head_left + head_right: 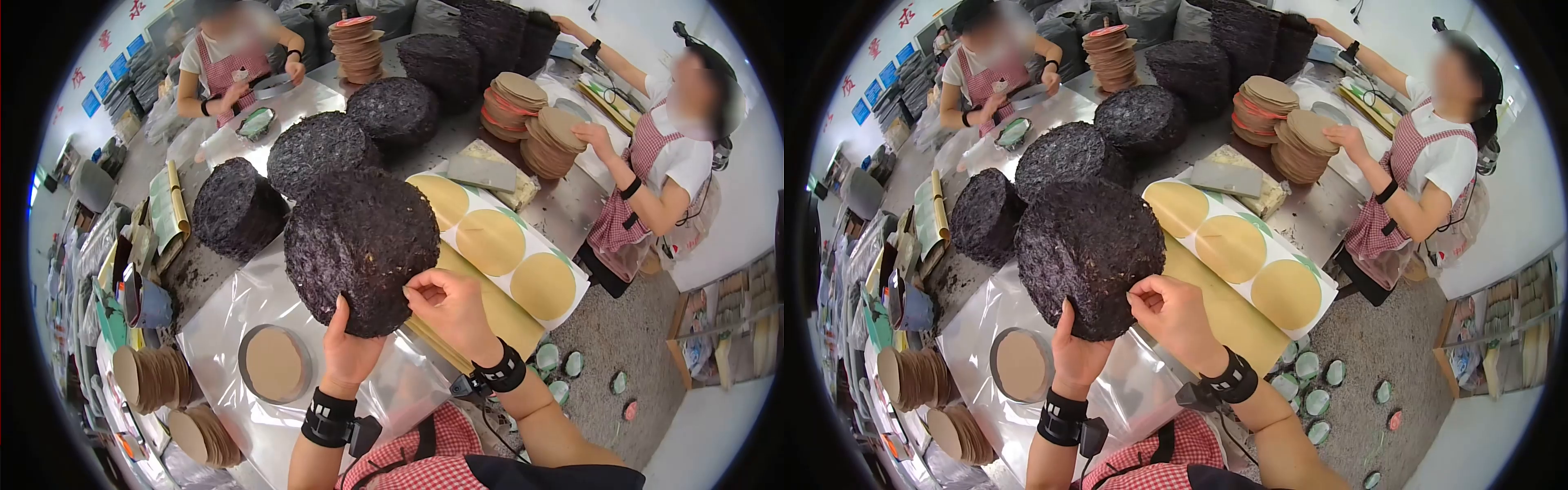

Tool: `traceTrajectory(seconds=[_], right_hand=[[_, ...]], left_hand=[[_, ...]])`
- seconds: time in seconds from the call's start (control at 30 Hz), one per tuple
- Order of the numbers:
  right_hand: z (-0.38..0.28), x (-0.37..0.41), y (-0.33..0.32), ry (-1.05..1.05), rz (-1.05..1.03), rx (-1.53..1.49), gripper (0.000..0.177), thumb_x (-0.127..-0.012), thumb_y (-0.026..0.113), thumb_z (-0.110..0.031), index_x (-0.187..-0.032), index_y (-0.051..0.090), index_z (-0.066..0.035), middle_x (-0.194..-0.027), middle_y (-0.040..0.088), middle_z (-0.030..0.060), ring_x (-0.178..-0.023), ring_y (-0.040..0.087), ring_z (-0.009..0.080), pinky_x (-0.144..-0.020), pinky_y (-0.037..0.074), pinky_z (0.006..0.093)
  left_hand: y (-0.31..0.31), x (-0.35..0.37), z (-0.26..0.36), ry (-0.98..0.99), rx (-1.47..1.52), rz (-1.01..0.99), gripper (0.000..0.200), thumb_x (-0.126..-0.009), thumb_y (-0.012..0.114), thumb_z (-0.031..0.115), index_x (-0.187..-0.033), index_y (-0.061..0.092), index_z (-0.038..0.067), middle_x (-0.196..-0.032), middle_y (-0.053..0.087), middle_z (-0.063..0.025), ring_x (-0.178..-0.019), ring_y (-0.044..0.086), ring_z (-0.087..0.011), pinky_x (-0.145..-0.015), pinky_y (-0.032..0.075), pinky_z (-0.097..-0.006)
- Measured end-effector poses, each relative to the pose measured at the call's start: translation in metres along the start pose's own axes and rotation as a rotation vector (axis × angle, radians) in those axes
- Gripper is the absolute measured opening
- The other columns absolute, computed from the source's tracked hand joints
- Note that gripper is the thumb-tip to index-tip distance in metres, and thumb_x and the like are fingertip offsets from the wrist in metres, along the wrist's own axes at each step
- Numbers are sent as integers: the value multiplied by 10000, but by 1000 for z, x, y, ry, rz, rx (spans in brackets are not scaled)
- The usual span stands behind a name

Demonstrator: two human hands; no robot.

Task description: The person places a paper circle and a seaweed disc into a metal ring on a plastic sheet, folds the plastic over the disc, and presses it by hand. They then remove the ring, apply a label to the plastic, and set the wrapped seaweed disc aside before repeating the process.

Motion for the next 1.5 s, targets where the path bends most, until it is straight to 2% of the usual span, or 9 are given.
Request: traceTrajectory(seconds=[0.2,0.33,0.53,0.67,0.8,0.83,1.07,1.17,1.5], right_hand=[[22,-1,-28,38,230,239,99,-896,705,-31,-983,670,0,-829,720,90,-736,711,157,-681,567,279],[5,2,-20,-226,287,301,161,-891,728,-39,-1036,679,10,-883,710,114,-731,717,221,-678,575,317],[-2,-7,5,-317,245,249,403,-878,759,-38,-1256,623,-5,-1108,675,176,-935,699,239,-778,579,319],[-11,2,20,-235,95,-58,476,-884,748,0,-1315,548,16,-1281,575,174,-1098,627,210,-872,550,307],[6,18,36,-36,103,-538,413,-864,760,36,-1224,557,33,-1226,551,105,-1087,594,162,-916,528,304],[8,27,41,-34,170,-564,382,-856,766,45,-1185,573,33,-1190,558,84,-1070,592,150,-921,524,303],[-18,57,43,36,-32,-109,372,-804,825,2,-1150,693,-31,-1063,598,89,-866,584,146,-789,524,299],[-28,51,26,-484,305,635,392,-745,848,-6,-1118,749,-74,-1023,622,81,-846,610,201,-733,507,337],[-29,16,44,-634,-202,540,183,-760,811,-24,-913,715,-53,-916,619,77,-812,622,252,-684,522,365]], left_hand=[[-10,3,6,67,-36,96,577,-1076,479,393,-1528,385,48,-1542,468,-129,-1420,447,-308,-1197,342,-487],[-11,6,3,144,-85,163,549,-1076,508,327,-1516,385,23,-1530,461,-132,-1406,449,-299,-1178,360,-497],[-5,18,6,309,-295,209,496,-1080,491,287,-1475,423,-5,-1474,510,-152,-1363,492,-300,-1173,371,-479],[-4,28,25,203,-2,157,490,-1056,521,251,-1461,442,-14,-1450,540,-155,-1329,529,-304,-1155,406,-456],[-10,42,23,285,-35,32,503,-1042,519,259,-1478,436,23,-1461,540,-152,-1338,535,-322,-1140,419,-514],[-13,43,18,356,-354,-33,460,-1024,552,128,-1460,445,28,-1433,559,-152,-1304,569,-311,-1113,460,-487],[-3,61,2,347,-164,239,487,-990,569,-41,-1453,454,54,-1422,557,-115,-1305,557,-260,-1106,472,-432],[-3,66,7,366,-197,273,515,-984,569,-65,-1469,443,52,-1425,553,-108,-1301,558,-245,-1098,472,-403],[-7,76,9,277,-523,275,337,-944,667,-43,-1278,617,-27,-1225,693,-88,-1107,656,-161,-987,523,-325]])
Point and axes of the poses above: each hand's wrist, its own x-axis away from the middle knuckle, its own y-axis out of the palm, z = x × y, the point moved 1 cm from there along -x, towards the middle knuckle
